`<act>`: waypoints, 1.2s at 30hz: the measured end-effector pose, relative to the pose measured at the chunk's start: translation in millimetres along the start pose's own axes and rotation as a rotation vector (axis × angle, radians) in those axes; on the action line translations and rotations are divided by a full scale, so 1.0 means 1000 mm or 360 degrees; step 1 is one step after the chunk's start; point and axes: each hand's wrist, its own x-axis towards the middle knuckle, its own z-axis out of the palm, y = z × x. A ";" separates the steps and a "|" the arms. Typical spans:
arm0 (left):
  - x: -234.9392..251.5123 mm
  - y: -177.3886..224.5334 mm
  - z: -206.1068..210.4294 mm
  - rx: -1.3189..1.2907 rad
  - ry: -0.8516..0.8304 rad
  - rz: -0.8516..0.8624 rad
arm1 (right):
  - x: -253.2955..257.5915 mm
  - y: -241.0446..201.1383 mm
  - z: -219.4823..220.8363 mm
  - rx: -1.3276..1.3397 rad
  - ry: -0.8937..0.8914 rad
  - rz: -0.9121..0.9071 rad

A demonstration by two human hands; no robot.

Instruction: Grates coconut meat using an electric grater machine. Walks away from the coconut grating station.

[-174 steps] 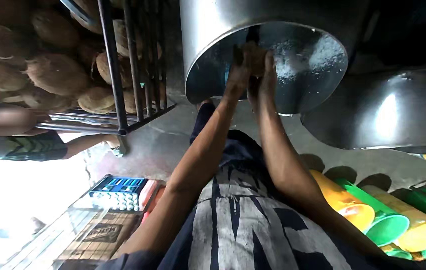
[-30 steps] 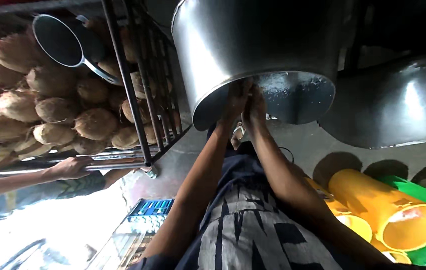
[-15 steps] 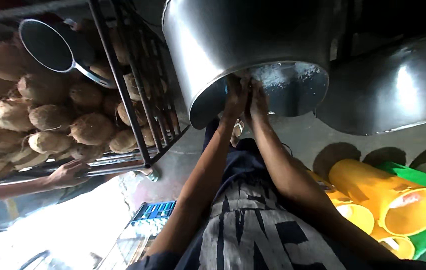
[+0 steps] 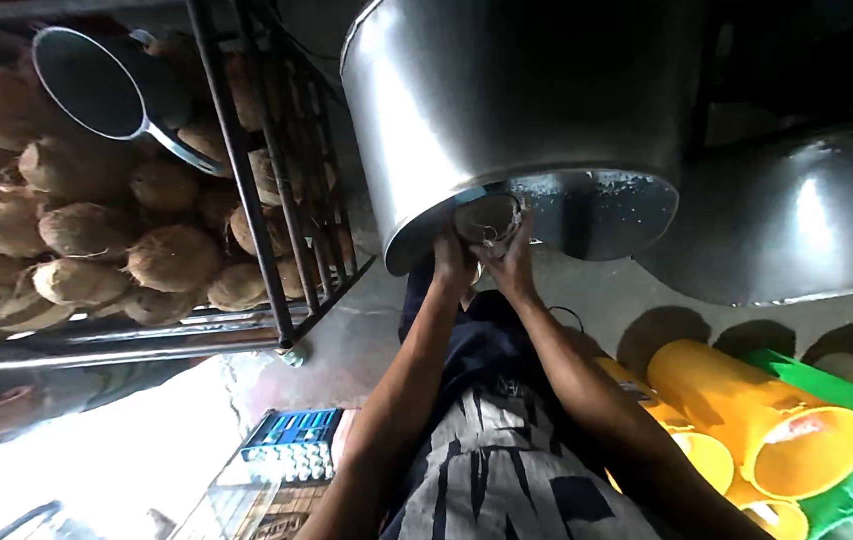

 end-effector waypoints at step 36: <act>0.007 -0.012 -0.008 -0.0063 -0.0160 0.0018 | 0.005 0.003 -0.011 -0.0060 -0.0016 -0.0066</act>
